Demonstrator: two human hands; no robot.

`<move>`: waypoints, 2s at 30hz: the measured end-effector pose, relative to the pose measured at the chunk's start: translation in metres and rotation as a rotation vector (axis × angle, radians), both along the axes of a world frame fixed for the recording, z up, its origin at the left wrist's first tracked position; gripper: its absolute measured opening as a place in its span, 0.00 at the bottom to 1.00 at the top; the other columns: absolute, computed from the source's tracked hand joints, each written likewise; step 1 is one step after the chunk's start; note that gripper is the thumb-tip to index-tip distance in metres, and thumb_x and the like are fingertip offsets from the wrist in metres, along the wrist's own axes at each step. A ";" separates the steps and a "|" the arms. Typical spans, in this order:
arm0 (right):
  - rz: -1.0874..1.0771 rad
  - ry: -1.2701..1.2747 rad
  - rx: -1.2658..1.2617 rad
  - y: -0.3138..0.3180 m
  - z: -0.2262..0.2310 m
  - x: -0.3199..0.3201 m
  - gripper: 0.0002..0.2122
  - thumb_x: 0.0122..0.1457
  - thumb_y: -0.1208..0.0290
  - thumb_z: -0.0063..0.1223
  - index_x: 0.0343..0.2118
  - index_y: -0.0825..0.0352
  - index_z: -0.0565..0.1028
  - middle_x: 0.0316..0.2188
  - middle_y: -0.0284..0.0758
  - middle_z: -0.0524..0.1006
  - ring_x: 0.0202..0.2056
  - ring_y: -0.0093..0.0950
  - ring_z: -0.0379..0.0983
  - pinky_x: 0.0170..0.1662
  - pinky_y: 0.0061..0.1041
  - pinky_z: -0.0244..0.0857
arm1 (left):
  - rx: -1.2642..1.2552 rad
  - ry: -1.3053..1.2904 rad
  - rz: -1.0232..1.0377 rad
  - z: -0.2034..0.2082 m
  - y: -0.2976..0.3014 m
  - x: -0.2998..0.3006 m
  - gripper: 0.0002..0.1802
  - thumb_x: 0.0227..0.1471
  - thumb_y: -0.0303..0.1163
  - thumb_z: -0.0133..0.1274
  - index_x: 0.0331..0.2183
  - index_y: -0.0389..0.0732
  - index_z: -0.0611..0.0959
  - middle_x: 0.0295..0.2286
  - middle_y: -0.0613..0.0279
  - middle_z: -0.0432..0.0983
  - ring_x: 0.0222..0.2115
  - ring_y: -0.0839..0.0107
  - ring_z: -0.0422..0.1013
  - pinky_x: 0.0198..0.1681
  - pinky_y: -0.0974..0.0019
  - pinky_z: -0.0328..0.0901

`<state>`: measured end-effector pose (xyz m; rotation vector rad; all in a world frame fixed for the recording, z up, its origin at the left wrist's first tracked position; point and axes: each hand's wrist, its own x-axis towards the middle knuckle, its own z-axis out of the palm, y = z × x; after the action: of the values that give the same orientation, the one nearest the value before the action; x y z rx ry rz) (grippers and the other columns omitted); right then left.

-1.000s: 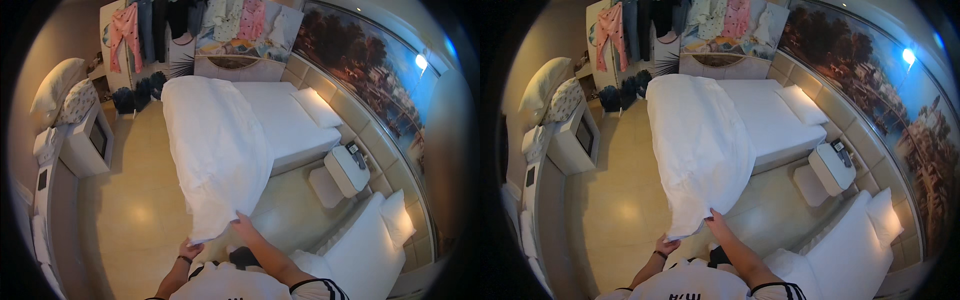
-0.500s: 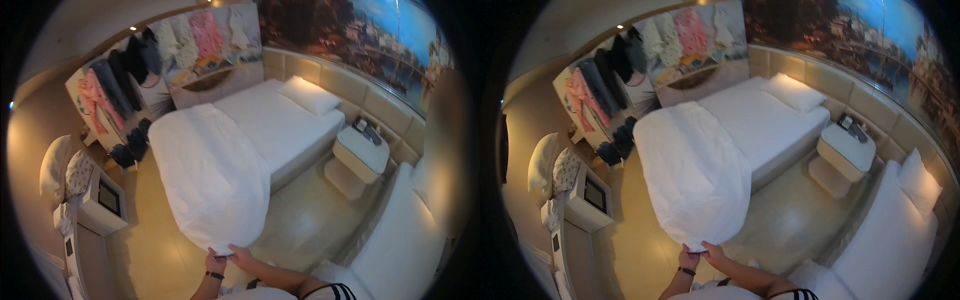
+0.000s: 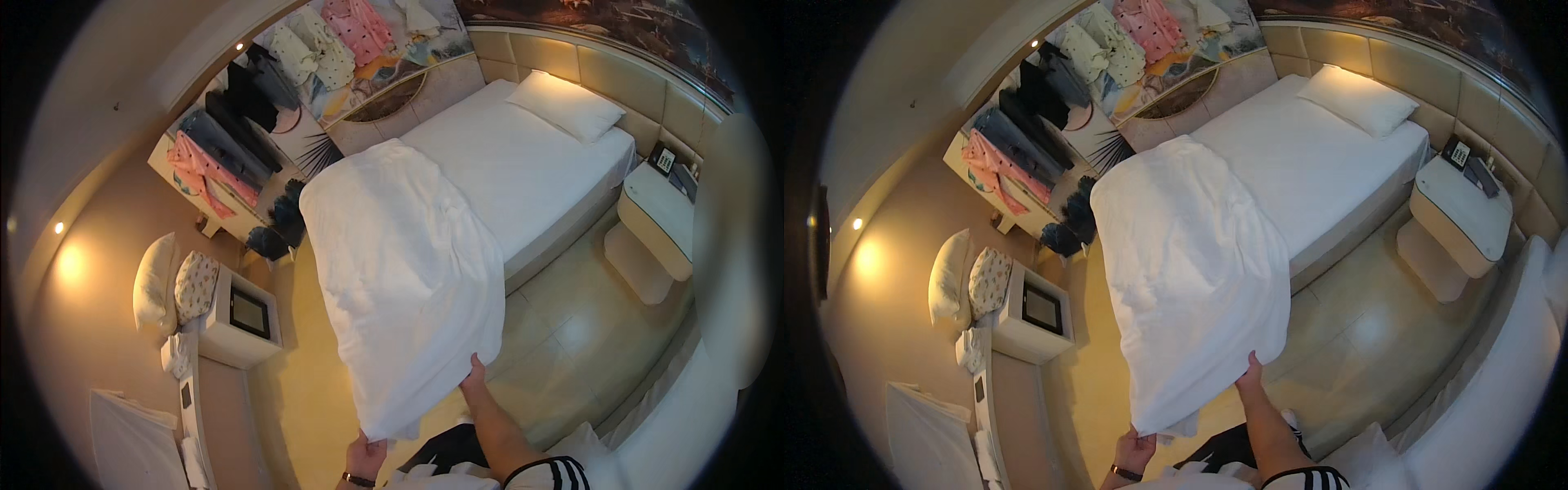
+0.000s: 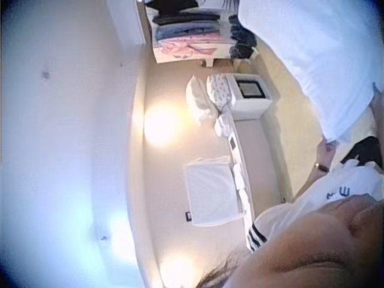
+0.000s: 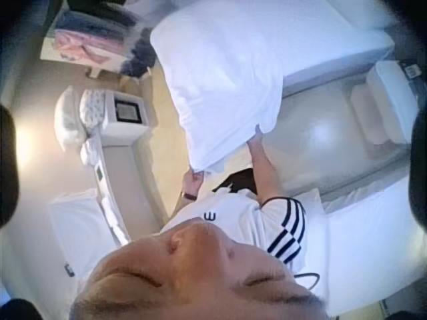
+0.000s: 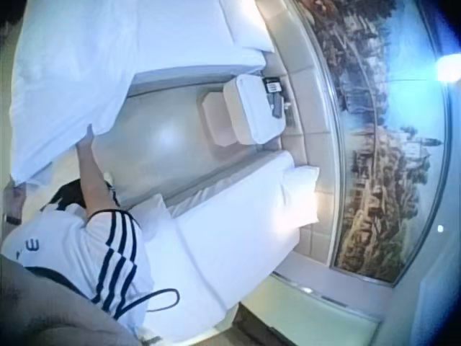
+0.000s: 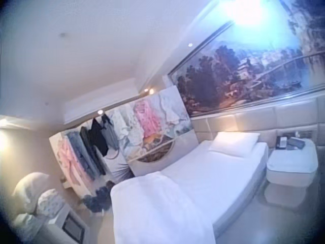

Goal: The person spreads a white duvet over a bed, repeatedly lifting and smoothing the fabric to cover the mattress. They adjust the duvet at the corners and along the sides, ensuring it lies flat. The person works around the bed, handling the duvet with both hands.

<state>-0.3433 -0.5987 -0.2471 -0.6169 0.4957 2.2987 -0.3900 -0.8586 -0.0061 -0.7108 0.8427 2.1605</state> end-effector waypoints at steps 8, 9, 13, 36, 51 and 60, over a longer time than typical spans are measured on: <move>-0.234 -0.973 0.335 0.069 0.181 0.099 0.16 0.56 0.69 0.45 0.43 0.76 0.63 0.38 0.41 0.69 0.34 0.32 0.70 0.36 0.31 0.68 | -0.096 -0.009 -0.076 -0.054 -0.007 -0.026 0.16 0.55 0.35 0.38 0.41 0.33 0.68 0.41 0.50 0.68 0.43 0.58 0.64 0.46 0.53 0.61; -0.244 -1.024 0.382 0.072 0.168 0.122 0.15 0.56 0.70 0.45 0.41 0.77 0.64 0.35 0.40 0.70 0.33 0.31 0.70 0.35 0.30 0.68 | -0.121 -0.069 -0.138 -0.054 0.006 -0.026 0.17 0.54 0.36 0.41 0.40 0.33 0.69 0.39 0.50 0.70 0.41 0.58 0.67 0.44 0.54 0.63; -0.210 -1.209 0.284 0.073 0.072 0.185 0.14 0.55 0.72 0.45 0.40 0.79 0.65 0.37 0.41 0.70 0.32 0.30 0.70 0.34 0.29 0.67 | -0.010 0.050 -0.383 -0.160 0.013 -0.014 0.19 0.53 0.38 0.40 0.40 0.33 0.69 0.37 0.50 0.70 0.39 0.56 0.68 0.39 0.53 0.65; 0.658 -0.424 0.548 0.079 0.170 0.142 0.13 0.58 0.72 0.40 0.45 0.69 0.64 0.40 0.36 0.68 0.44 0.31 0.64 0.48 0.29 0.60 | 0.436 -0.278 -0.503 -0.112 0.224 0.092 0.44 0.41 0.61 0.47 0.48 0.33 0.62 0.46 0.50 0.61 0.49 0.56 0.56 0.54 0.53 0.50; 0.402 -0.047 -0.119 0.168 0.115 0.172 0.19 0.54 0.66 0.45 0.49 0.63 0.61 0.49 0.37 0.64 0.50 0.37 0.59 0.54 0.39 0.51 | 0.041 0.092 -0.158 -0.067 0.302 0.145 0.22 0.54 0.43 0.41 0.45 0.39 0.67 0.43 0.58 0.67 0.46 0.64 0.62 0.52 0.57 0.55; 0.040 -0.217 0.068 0.276 -0.028 0.199 0.22 0.60 0.60 0.33 0.50 0.75 0.57 0.48 0.43 0.63 0.50 0.39 0.58 0.53 0.37 0.53 | 0.034 -0.097 -0.021 -0.013 0.296 0.144 0.23 0.54 0.47 0.37 0.45 0.42 0.67 0.46 0.56 0.64 0.48 0.60 0.60 0.52 0.52 0.54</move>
<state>-0.1447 -0.3228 -0.2746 -0.8370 0.3034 2.2421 -0.2458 -0.5629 -0.0187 -0.7788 0.7578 2.0989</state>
